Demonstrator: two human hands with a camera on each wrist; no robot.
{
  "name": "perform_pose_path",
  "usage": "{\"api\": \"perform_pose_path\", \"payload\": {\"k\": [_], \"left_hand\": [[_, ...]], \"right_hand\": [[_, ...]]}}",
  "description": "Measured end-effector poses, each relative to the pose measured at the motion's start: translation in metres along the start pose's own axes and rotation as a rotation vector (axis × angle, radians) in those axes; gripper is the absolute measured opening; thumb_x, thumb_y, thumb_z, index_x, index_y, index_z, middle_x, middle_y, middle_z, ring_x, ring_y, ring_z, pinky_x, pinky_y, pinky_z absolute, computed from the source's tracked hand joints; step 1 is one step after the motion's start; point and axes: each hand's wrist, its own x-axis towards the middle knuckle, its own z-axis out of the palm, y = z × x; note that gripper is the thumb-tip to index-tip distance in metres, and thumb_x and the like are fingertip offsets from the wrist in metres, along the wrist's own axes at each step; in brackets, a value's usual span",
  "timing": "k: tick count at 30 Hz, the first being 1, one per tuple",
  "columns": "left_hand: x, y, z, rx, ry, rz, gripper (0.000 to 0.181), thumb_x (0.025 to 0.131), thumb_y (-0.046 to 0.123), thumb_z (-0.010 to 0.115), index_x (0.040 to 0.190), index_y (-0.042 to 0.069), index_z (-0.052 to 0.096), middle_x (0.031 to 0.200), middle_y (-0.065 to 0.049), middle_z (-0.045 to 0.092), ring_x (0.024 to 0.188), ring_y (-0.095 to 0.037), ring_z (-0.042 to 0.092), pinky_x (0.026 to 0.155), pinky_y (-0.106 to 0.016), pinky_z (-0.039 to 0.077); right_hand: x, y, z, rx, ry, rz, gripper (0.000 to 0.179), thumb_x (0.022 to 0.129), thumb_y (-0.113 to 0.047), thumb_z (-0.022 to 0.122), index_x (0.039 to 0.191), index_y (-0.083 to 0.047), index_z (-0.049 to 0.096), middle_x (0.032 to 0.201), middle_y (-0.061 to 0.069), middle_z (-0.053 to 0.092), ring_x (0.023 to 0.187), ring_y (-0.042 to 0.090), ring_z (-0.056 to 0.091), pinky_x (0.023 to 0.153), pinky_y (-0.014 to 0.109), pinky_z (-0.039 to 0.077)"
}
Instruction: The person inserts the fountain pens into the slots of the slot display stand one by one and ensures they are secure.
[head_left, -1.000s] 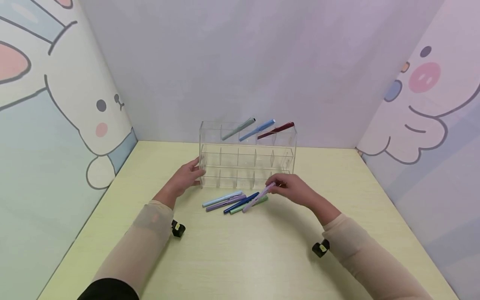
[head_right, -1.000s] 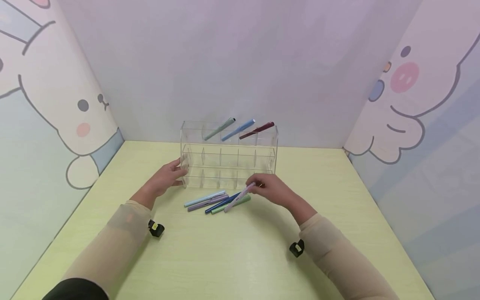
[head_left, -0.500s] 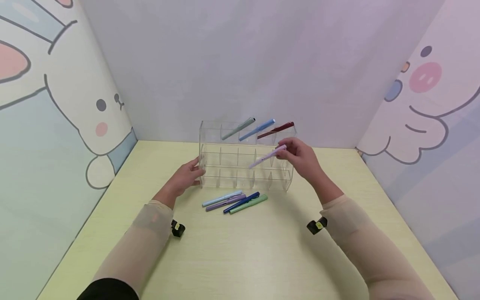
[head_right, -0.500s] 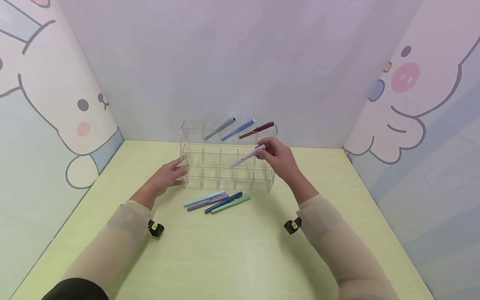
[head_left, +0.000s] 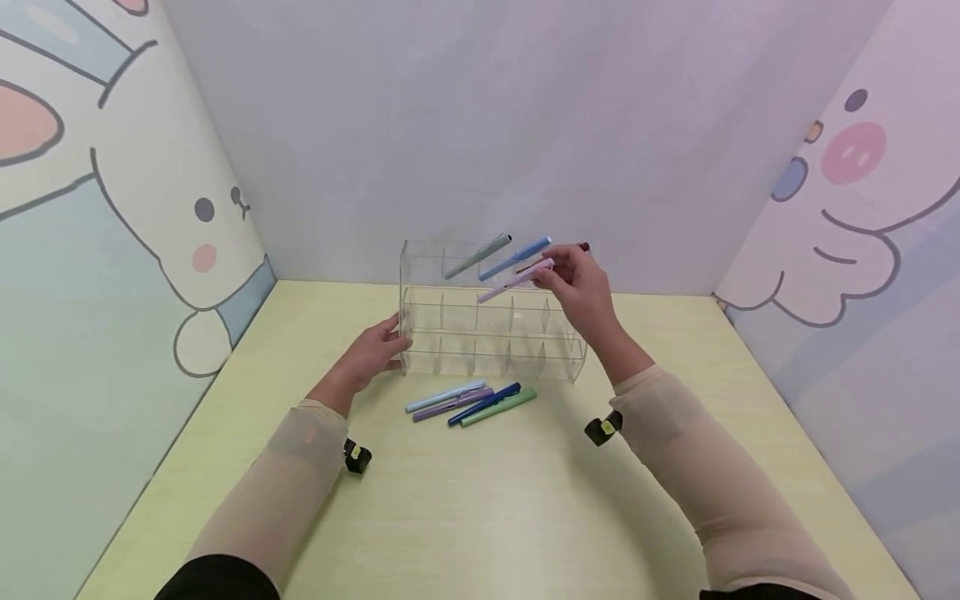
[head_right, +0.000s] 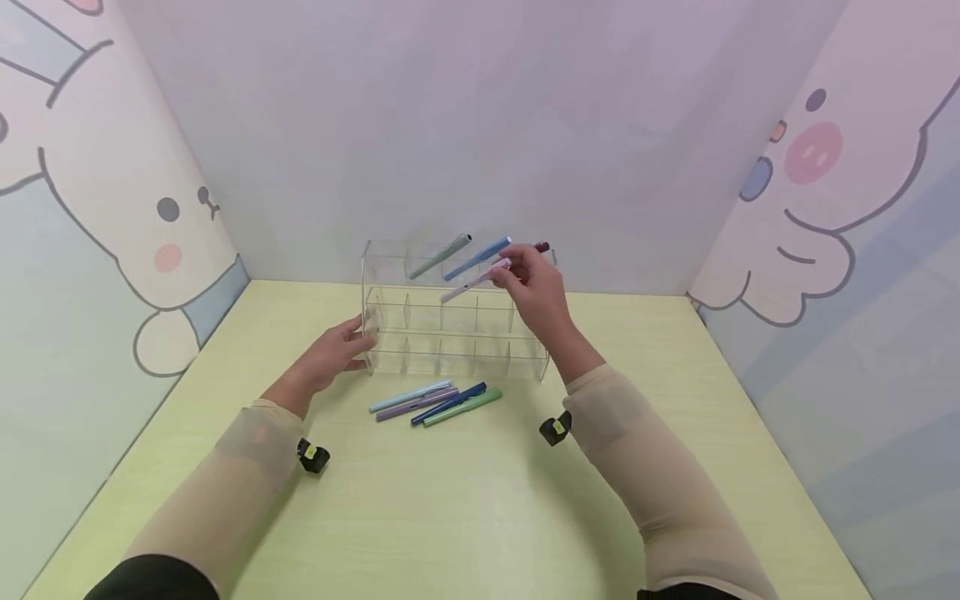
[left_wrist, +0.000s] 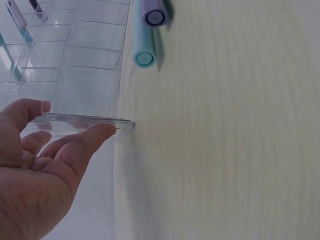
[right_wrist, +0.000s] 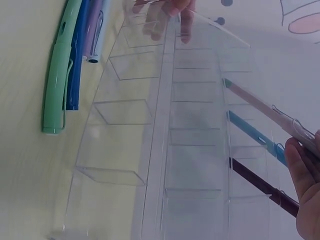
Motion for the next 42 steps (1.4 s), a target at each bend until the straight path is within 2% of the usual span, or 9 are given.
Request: {"api": "perform_pose_path", "payload": {"k": [3, 7, 14, 21, 28, 32, 37, 42], "left_hand": [[0.0, 0.0, 0.0, -0.001, 0.005, 0.006, 0.066, 0.104, 0.017, 0.048, 0.159, 0.023, 0.014, 0.156, -0.02, 0.034, 0.14, -0.037, 0.04, 0.107, -0.055, 0.043], [0.002, -0.002, 0.0, -0.005, -0.003, 0.02, 0.066, 0.104, 0.017, 0.049, 0.159, 0.021, 0.013, 0.156, -0.021, 0.034, 0.14, -0.038, 0.04, 0.106, -0.055, 0.043], [0.001, -0.002, 0.0, -0.008, -0.009, 0.025, 0.067, 0.104, 0.017, 0.05, 0.159, 0.021, 0.013, 0.155, -0.021, 0.035, 0.139, -0.038, 0.04, 0.106, -0.055, 0.044], [0.002, -0.003, 0.0, 0.0, -0.008, 0.021, 0.065, 0.104, 0.017, 0.048, 0.159, 0.022, 0.014, 0.155, -0.021, 0.036, 0.14, -0.038, 0.039, 0.105, -0.054, 0.045], [0.004, -0.004, -0.001, -0.013, -0.014, 0.005, 0.066, 0.104, 0.018, 0.048, 0.159, 0.023, 0.012, 0.156, -0.021, 0.034, 0.14, -0.039, 0.038, 0.107, -0.056, 0.042], [-0.001, 0.002, 0.001, -0.013, -0.017, -0.007, 0.065, 0.104, 0.016, 0.047, 0.159, 0.02, 0.012, 0.156, -0.022, 0.032, 0.141, -0.04, 0.036, 0.108, -0.056, 0.041], [-0.012, 0.015, 0.004, -0.016, -0.025, -0.007, 0.066, 0.104, 0.016, 0.049, 0.159, 0.017, 0.012, 0.156, -0.023, 0.032, 0.141, -0.041, 0.036, 0.109, -0.056, 0.04], [-0.017, 0.018, 0.004, -0.022, -0.023, -0.006, 0.068, 0.103, 0.018, 0.051, 0.159, 0.016, 0.012, 0.157, -0.024, 0.03, 0.141, -0.04, 0.035, 0.109, -0.057, 0.039]], "right_hand": [[0.002, -0.002, 0.007, -0.052, 0.006, -0.026, 0.032, 0.094, -0.022, 0.065, 0.122, -0.005, 0.059, 0.105, 0.012, 0.069, 0.092, 0.021, 0.07, 0.082, 0.023, 0.058], [0.003, -0.001, 0.015, -0.073, -0.012, -0.026, 0.033, 0.095, -0.024, 0.066, 0.12, -0.004, 0.059, 0.103, 0.011, 0.07, 0.09, 0.02, 0.071, 0.082, 0.025, 0.059], [0.003, 0.007, 0.025, -0.003, -0.042, 0.016, 0.03, 0.095, -0.019, 0.064, 0.12, -0.002, 0.063, 0.102, 0.013, 0.069, 0.09, 0.022, 0.071, 0.081, 0.026, 0.059], [0.001, 0.011, 0.037, -0.039, -0.081, 0.057, 0.029, 0.095, -0.022, 0.064, 0.119, -0.005, 0.066, 0.102, 0.011, 0.069, 0.092, 0.021, 0.071, 0.083, 0.027, 0.059], [-0.001, 0.014, 0.045, -0.029, -0.117, 0.088, 0.025, 0.096, -0.019, 0.064, 0.116, -0.006, 0.067, 0.101, 0.011, 0.07, 0.092, 0.021, 0.071, 0.083, 0.028, 0.059], [-0.001, 0.016, 0.047, -0.068, -0.135, 0.098, 0.026, 0.096, -0.02, 0.064, 0.117, -0.006, 0.067, 0.101, 0.009, 0.07, 0.091, 0.02, 0.072, 0.083, 0.028, 0.059], [-0.001, 0.017, 0.049, -0.095, -0.161, 0.1, 0.026, 0.096, -0.023, 0.064, 0.117, -0.008, 0.068, 0.1, 0.008, 0.07, 0.093, 0.027, 0.072, 0.084, 0.034, 0.06], [0.0, 0.015, 0.05, -0.108, -0.178, 0.108, 0.026, 0.096, -0.024, 0.065, 0.117, -0.01, 0.069, 0.101, 0.007, 0.07, 0.094, 0.028, 0.072, 0.084, 0.038, 0.06]]}}
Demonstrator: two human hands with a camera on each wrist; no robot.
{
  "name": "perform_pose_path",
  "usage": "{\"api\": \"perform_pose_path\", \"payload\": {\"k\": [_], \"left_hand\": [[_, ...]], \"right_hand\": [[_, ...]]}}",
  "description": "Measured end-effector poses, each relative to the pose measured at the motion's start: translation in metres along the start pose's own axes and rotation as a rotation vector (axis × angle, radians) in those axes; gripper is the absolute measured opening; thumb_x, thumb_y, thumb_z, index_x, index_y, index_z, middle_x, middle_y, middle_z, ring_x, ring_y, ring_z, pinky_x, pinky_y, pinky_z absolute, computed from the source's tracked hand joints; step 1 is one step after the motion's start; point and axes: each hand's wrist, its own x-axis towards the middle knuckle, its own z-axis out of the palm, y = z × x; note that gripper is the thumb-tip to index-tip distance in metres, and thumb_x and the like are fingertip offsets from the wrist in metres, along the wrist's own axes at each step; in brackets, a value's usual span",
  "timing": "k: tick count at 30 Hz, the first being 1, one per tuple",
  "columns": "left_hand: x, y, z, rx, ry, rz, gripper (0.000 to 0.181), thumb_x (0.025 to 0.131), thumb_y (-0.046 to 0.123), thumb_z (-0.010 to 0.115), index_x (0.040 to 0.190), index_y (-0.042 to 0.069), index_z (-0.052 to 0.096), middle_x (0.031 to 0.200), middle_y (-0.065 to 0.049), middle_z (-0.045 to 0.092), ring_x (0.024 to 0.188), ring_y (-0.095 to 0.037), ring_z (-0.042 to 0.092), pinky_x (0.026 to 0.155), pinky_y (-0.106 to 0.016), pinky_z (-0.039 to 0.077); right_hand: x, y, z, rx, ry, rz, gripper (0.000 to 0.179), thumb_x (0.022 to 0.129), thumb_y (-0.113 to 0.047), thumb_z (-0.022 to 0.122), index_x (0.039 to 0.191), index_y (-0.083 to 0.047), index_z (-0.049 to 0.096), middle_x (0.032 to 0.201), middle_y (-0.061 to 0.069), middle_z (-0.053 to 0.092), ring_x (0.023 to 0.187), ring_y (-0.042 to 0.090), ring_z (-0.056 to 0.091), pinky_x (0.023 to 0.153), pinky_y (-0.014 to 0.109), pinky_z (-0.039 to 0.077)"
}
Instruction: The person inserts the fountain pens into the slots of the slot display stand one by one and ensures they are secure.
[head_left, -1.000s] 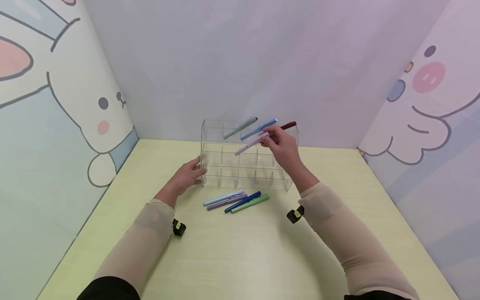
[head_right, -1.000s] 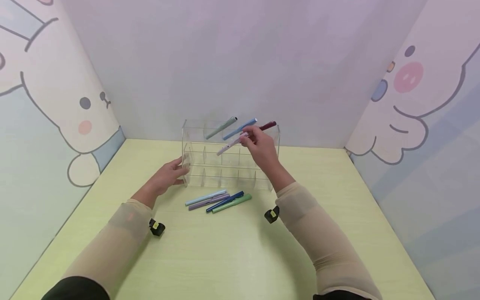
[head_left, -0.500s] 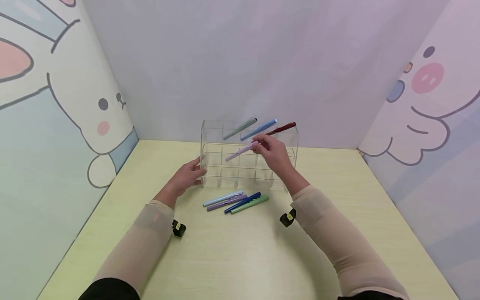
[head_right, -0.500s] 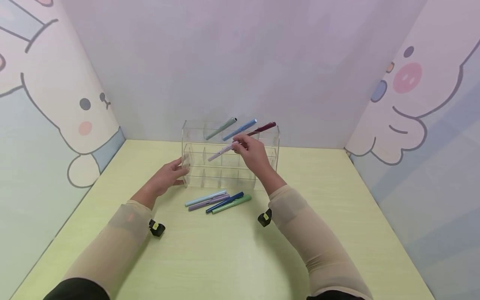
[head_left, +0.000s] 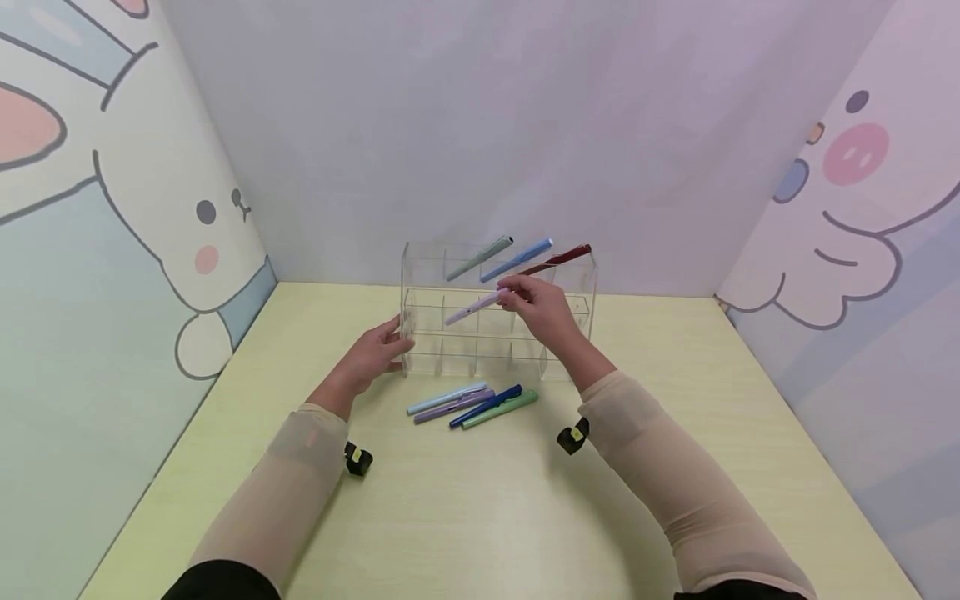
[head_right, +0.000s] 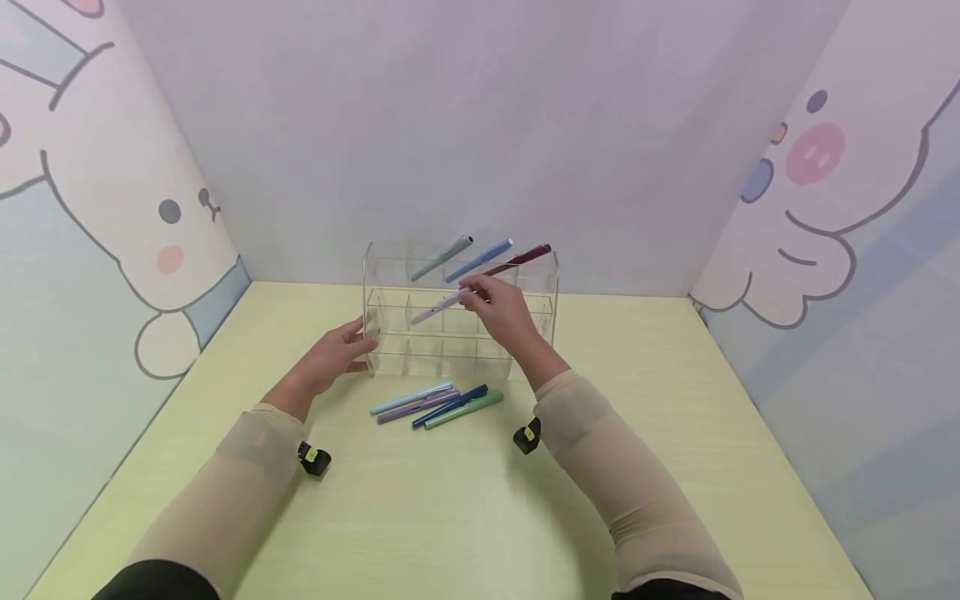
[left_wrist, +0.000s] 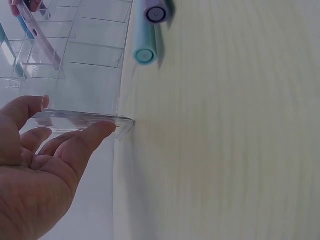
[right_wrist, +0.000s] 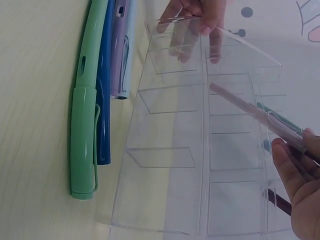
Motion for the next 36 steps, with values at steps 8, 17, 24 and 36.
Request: {"api": "perform_pose_path", "payload": {"k": [8, 17, 24, 36], "left_hand": [[0.0, -0.003, -0.001, 0.006, 0.005, -0.003, 0.068, 0.103, 0.019, 0.052, 0.159, 0.016, 0.012, 0.157, -0.022, 0.03, 0.142, -0.038, 0.036, 0.109, -0.056, 0.04], [0.014, -0.021, -0.008, 0.013, 0.034, -0.003, 0.066, 0.104, 0.02, 0.05, 0.159, 0.022, 0.014, 0.157, -0.02, 0.031, 0.141, -0.037, 0.038, 0.108, -0.054, 0.042], [0.014, -0.023, -0.008, 0.034, 0.042, 0.014, 0.067, 0.102, 0.025, 0.054, 0.158, 0.026, 0.017, 0.155, -0.018, 0.037, 0.139, -0.035, 0.041, 0.106, -0.052, 0.045], [0.012, -0.02, -0.01, 0.026, 0.032, 0.014, 0.067, 0.103, 0.023, 0.053, 0.159, 0.024, 0.016, 0.155, -0.019, 0.035, 0.139, -0.037, 0.041, 0.106, -0.053, 0.044]], "right_hand": [[0.0, 0.001, 0.001, 0.009, -0.021, 0.016, 0.028, 0.096, -0.023, 0.064, 0.122, -0.013, 0.068, 0.107, 0.007, 0.07, 0.097, 0.025, 0.072, 0.086, 0.035, 0.059], [-0.003, -0.003, -0.005, -0.022, -0.018, 0.015, 0.031, 0.096, -0.027, 0.065, 0.125, -0.017, 0.066, 0.111, 0.004, 0.071, 0.097, 0.02, 0.071, 0.087, 0.038, 0.059], [-0.013, 0.002, -0.029, -0.069, 0.051, -0.031, 0.036, 0.097, -0.034, 0.062, 0.13, -0.018, 0.063, 0.12, 0.002, 0.068, 0.101, 0.019, 0.069, 0.09, 0.042, 0.057], [-0.051, 0.02, -0.061, -0.074, 0.098, 0.016, 0.045, 0.096, -0.041, 0.061, 0.134, -0.016, 0.059, 0.128, 0.007, 0.065, 0.108, 0.023, 0.067, 0.096, 0.047, 0.053]]}}
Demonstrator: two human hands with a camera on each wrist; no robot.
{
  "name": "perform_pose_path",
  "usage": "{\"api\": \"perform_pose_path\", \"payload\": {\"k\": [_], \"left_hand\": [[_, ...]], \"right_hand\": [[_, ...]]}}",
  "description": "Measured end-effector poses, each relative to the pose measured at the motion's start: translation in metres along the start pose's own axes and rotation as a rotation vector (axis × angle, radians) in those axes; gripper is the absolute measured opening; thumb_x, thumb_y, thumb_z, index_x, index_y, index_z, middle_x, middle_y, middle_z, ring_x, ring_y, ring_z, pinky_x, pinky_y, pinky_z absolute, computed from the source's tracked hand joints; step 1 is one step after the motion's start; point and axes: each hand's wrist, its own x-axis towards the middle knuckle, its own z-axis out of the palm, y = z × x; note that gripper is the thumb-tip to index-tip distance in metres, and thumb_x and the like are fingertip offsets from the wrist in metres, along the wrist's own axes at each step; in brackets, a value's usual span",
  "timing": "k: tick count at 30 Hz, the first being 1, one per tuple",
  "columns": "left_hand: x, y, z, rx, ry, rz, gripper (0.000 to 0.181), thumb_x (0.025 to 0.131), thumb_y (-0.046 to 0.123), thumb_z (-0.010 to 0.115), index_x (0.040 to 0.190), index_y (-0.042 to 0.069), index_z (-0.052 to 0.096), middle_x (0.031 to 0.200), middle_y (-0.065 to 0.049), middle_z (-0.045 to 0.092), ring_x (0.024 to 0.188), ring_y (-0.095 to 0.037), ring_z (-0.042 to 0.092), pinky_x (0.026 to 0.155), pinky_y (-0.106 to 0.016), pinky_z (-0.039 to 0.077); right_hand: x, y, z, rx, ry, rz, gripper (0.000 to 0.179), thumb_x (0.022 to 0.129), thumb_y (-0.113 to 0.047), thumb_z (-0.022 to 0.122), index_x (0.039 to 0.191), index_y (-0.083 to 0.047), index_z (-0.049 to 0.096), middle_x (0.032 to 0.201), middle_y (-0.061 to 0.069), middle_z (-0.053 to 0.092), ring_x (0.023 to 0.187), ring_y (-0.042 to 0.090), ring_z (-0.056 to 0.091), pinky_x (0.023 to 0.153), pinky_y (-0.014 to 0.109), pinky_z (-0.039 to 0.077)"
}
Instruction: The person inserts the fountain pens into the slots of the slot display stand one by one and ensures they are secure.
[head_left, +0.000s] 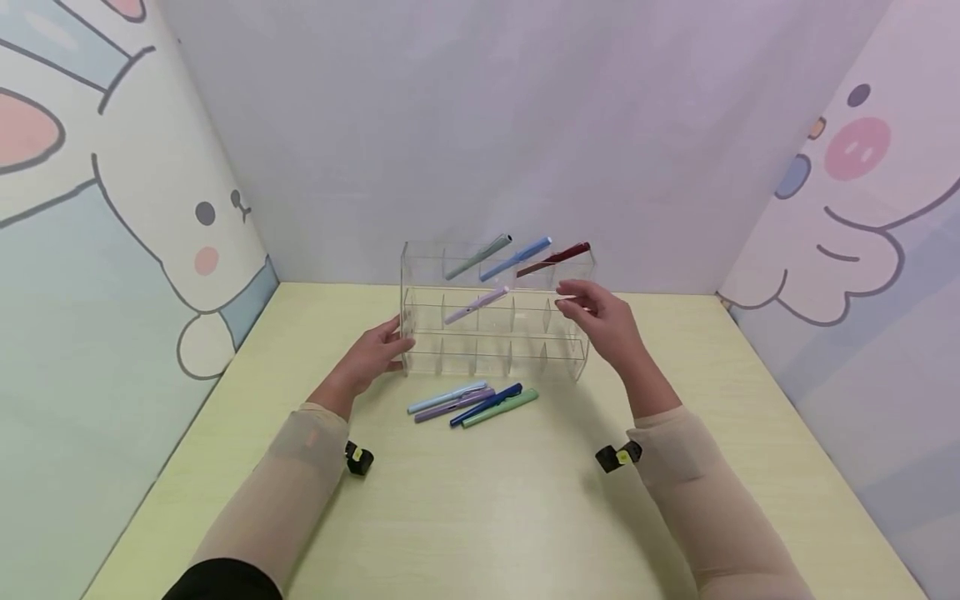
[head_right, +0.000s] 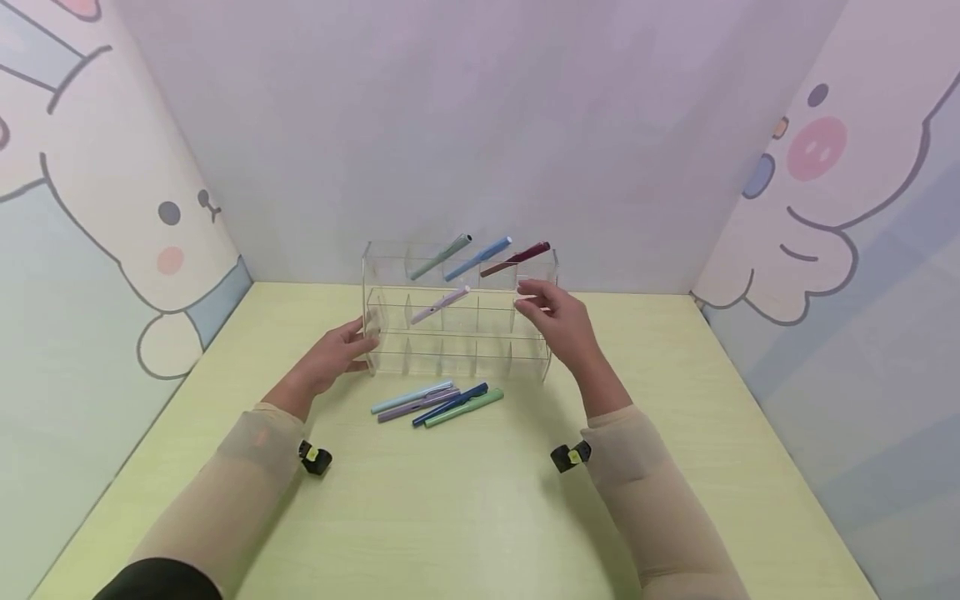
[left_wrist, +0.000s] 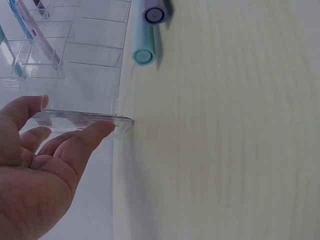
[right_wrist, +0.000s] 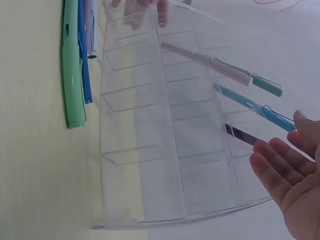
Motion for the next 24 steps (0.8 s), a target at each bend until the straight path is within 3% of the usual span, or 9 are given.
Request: {"api": "perform_pose_path", "payload": {"k": [13, 18, 24], "left_hand": [[0.003, -0.003, 0.0, 0.015, 0.015, -0.002, 0.066, 0.102, 0.024, 0.054, 0.158, 0.027, 0.018, 0.155, -0.017, 0.037, 0.139, -0.033, 0.042, 0.106, -0.052, 0.045], [0.003, -0.003, 0.0, 0.016, 0.008, 0.005, 0.066, 0.103, 0.022, 0.053, 0.159, 0.025, 0.017, 0.155, -0.018, 0.037, 0.139, -0.034, 0.041, 0.106, -0.052, 0.045], [0.004, -0.004, 0.0, 0.01, 0.01, 0.006, 0.067, 0.103, 0.022, 0.053, 0.159, 0.024, 0.016, 0.155, -0.019, 0.037, 0.139, -0.036, 0.041, 0.106, -0.052, 0.045]], "right_hand": [[-0.033, 0.016, 0.011, -0.111, -0.281, 0.039, 0.036, 0.095, -0.039, 0.064, 0.124, -0.017, 0.065, 0.119, 0.004, 0.068, 0.104, 0.021, 0.066, 0.089, 0.044, 0.057], [-0.04, 0.019, 0.02, -0.123, -0.379, 0.044, 0.03, 0.095, -0.033, 0.066, 0.121, -0.017, 0.067, 0.12, 0.008, 0.067, 0.105, 0.02, 0.066, 0.091, 0.043, 0.056], [-0.044, 0.026, 0.035, -0.172, -0.471, 0.047, 0.036, 0.095, -0.03, 0.067, 0.124, -0.011, 0.065, 0.12, 0.008, 0.067, 0.105, 0.018, 0.065, 0.09, 0.042, 0.055]]}}
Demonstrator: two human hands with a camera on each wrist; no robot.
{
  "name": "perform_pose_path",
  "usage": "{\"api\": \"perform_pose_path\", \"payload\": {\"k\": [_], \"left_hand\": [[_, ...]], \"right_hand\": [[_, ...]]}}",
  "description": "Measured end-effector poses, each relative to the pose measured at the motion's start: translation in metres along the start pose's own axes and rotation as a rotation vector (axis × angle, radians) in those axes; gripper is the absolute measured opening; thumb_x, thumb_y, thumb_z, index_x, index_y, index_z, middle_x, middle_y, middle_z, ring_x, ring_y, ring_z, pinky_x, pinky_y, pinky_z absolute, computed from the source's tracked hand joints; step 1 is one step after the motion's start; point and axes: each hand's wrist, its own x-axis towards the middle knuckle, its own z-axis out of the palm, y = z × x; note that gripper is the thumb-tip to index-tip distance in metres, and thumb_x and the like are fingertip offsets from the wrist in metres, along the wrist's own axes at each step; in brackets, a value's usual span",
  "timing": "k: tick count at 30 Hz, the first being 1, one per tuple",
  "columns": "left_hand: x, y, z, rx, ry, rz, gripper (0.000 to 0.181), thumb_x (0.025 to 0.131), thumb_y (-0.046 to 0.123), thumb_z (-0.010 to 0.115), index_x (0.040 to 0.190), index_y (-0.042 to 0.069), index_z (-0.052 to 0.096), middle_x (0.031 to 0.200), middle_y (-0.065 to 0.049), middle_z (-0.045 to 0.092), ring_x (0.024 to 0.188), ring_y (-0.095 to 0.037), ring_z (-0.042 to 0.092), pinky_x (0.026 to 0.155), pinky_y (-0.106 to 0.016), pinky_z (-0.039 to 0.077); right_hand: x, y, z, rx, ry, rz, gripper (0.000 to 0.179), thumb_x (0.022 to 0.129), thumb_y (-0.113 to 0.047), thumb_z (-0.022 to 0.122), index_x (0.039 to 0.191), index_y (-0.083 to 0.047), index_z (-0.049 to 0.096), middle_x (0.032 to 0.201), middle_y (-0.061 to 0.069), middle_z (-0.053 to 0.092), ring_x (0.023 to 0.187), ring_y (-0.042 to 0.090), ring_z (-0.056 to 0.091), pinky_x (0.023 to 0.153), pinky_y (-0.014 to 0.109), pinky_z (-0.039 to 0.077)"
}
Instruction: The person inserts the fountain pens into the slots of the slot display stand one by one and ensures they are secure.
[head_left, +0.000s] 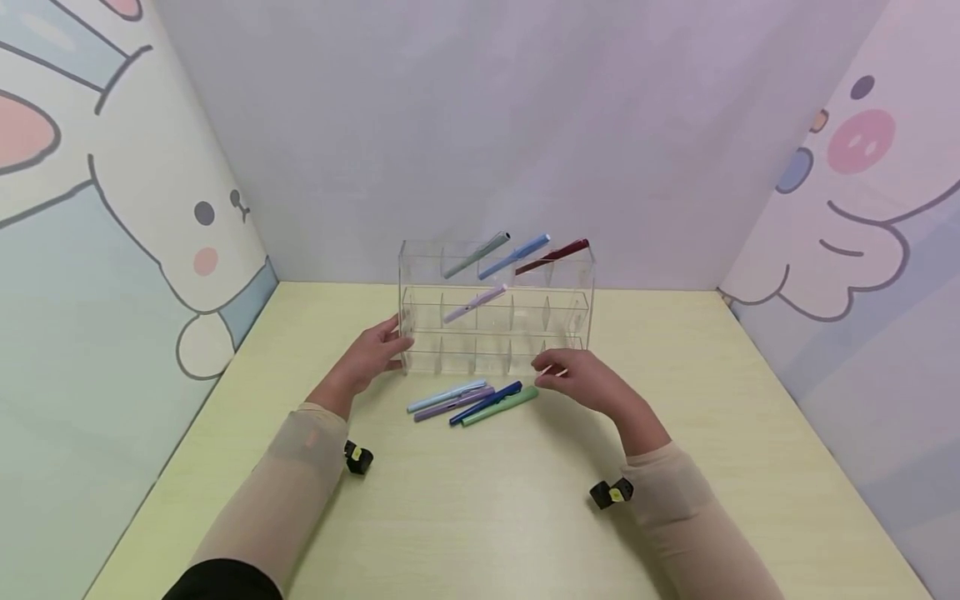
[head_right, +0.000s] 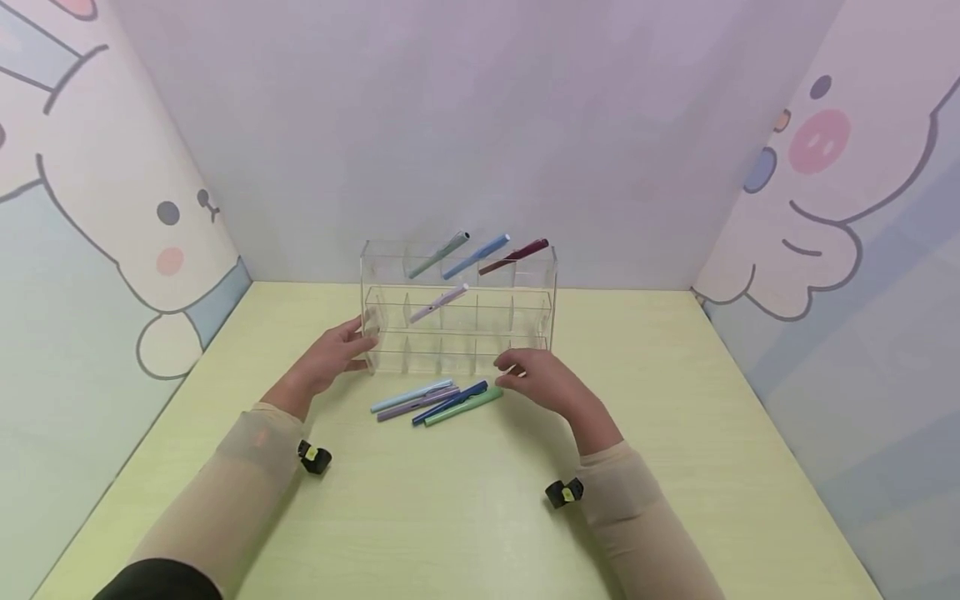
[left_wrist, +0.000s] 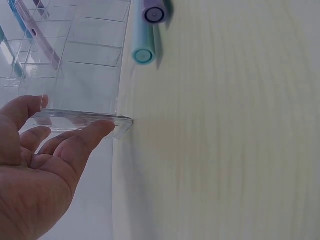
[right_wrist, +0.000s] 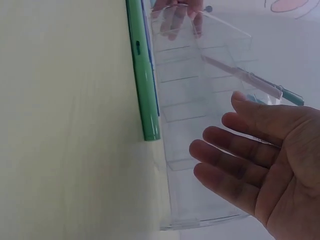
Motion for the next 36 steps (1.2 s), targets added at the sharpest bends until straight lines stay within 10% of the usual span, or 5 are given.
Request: {"api": "perform_pose_path", "payload": {"k": [36], "left_hand": [[0.0, 0.001, 0.0, -0.008, 0.002, -0.017, 0.065, 0.103, 0.021, 0.052, 0.159, 0.025, 0.017, 0.154, -0.017, 0.038, 0.138, -0.035, 0.043, 0.106, -0.053, 0.044]], "right_hand": [[0.01, 0.01, 0.028, -0.283, -0.113, -0.048, 0.009, 0.087, -0.012, 0.073, 0.096, -0.014, 0.073, 0.094, -0.003, 0.065, 0.083, 0.012, 0.055, 0.077, 0.033, 0.05]]}}
